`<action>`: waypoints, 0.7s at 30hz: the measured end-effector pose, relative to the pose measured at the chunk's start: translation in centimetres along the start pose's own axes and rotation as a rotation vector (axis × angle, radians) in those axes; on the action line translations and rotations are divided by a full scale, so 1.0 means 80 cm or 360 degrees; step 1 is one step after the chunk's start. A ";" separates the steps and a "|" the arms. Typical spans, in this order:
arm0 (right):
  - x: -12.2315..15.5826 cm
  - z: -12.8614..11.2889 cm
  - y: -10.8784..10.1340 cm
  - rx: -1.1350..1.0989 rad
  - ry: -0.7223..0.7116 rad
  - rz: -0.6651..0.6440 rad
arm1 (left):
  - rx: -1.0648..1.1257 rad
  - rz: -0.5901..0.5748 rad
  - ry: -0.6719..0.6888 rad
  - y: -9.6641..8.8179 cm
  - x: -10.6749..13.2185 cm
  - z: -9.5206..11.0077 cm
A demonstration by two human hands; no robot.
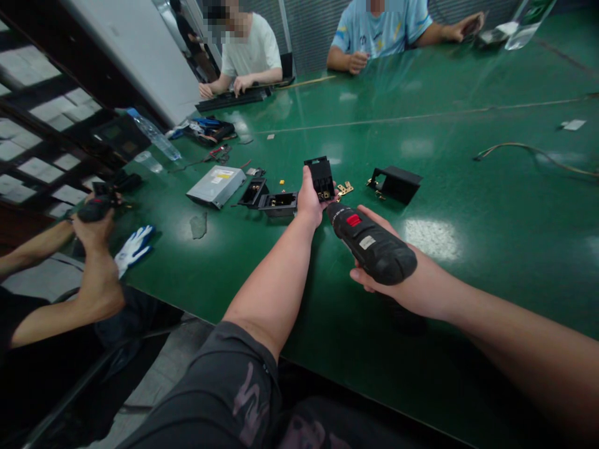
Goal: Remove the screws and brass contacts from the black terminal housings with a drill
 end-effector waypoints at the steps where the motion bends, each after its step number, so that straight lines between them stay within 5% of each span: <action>1: 0.000 0.000 0.000 0.0002 0.0006 -0.0001 | -0.0008 0.0007 -0.0002 0.000 0.001 0.001; 21: 0.001 0.000 0.000 0.0012 -0.0002 0.0004 | 0.0000 0.0003 0.0015 -0.001 0.001 0.000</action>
Point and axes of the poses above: each hand's wrist, its own x-axis away from the middle knuckle, its own y-axis out of the palm, z = x × y, the point moved 5 cm from there along -x, towards the middle knuckle, and after that the axes turned 11 degrees about -y, right-handed, at the moved point
